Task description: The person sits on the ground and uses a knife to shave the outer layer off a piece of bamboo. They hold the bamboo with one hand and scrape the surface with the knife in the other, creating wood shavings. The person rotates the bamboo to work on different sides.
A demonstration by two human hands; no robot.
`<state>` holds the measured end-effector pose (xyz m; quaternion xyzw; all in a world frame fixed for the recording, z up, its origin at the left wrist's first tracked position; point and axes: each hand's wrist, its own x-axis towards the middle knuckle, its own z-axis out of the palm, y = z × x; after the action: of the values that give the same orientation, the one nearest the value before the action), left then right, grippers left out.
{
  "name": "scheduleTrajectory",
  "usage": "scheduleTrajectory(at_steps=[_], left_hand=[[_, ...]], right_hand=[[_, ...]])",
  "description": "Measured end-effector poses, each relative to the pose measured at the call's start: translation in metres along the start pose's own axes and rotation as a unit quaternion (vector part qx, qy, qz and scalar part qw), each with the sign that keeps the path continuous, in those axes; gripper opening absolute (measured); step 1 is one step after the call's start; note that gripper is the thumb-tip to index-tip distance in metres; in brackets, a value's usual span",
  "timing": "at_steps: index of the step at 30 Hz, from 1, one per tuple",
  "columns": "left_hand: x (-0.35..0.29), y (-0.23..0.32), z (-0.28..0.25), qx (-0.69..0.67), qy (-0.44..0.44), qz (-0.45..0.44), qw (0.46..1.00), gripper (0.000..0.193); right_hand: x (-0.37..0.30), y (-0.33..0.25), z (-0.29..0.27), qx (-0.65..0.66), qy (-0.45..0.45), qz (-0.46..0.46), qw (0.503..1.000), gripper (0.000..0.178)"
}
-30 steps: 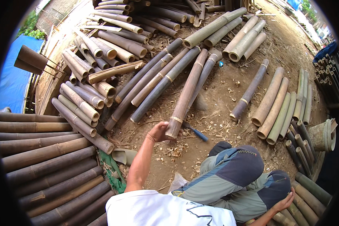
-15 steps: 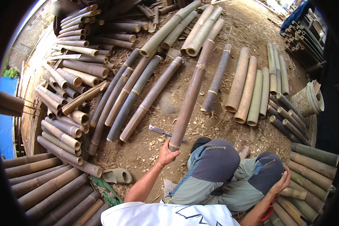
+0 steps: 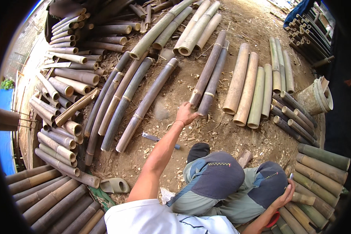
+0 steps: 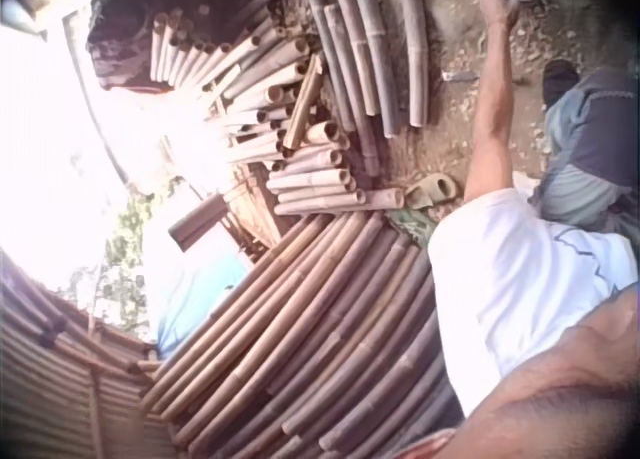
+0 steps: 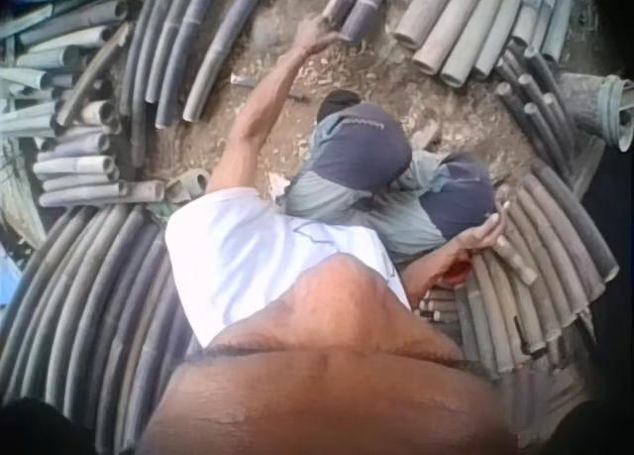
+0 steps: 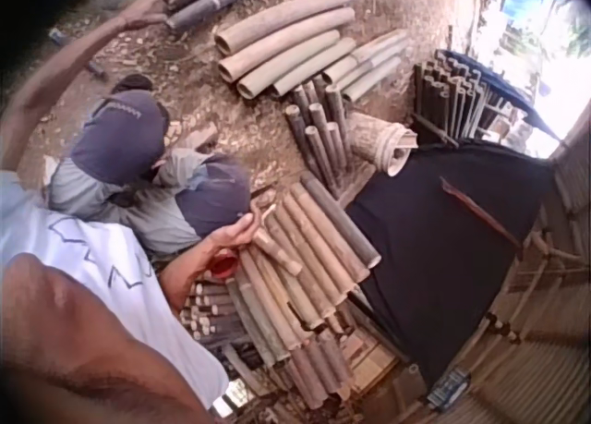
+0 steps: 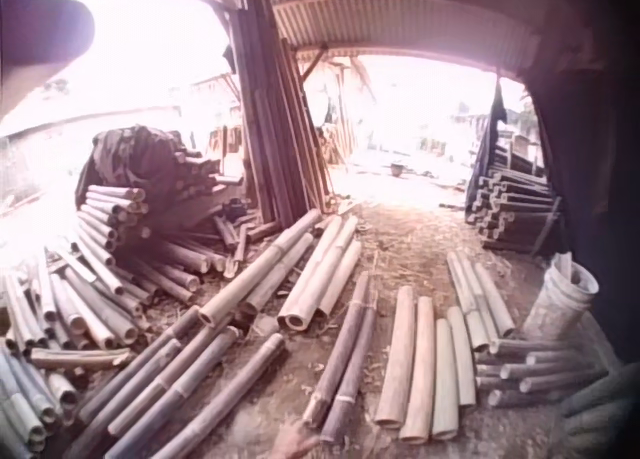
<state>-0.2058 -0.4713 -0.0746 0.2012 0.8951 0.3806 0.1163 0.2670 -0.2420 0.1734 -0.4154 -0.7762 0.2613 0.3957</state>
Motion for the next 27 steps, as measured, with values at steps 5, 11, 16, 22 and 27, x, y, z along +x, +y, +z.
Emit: scheduleTrajectory(at_steps=[5, 11, 16, 22, 27], left_hand=[[-0.073, -0.084, -0.072, 0.196, 0.241, -0.124, 0.943, 0.075], [-0.202, -0.215, -0.193, 0.267, 0.022, -0.378, 0.886, 0.088], [-0.227, -0.187, -0.165, 0.140, 0.091, -0.279, 0.946, 0.069], [-0.249, -0.199, -0.172, 0.138, 0.231, -0.244, 0.932, 0.068], [-0.246, -0.206, -0.185, 0.168, 0.404, -0.413, 0.799, 0.113]], right_hand=[[-0.001, 0.006, -0.015, -0.029, 0.001, 0.050, 0.998, 0.041], [0.009, 0.039, -0.018, -0.015, -0.026, 0.057, 0.998, 0.043], [0.020, 0.053, -0.024, -0.001, 0.000, 0.067, 0.998, 0.043], [0.024, 0.067, -0.030, -0.009, 0.000, 0.032, 0.999, 0.039], [0.015, 0.036, -0.031, -0.017, 0.010, 0.011, 1.000, 0.039]])
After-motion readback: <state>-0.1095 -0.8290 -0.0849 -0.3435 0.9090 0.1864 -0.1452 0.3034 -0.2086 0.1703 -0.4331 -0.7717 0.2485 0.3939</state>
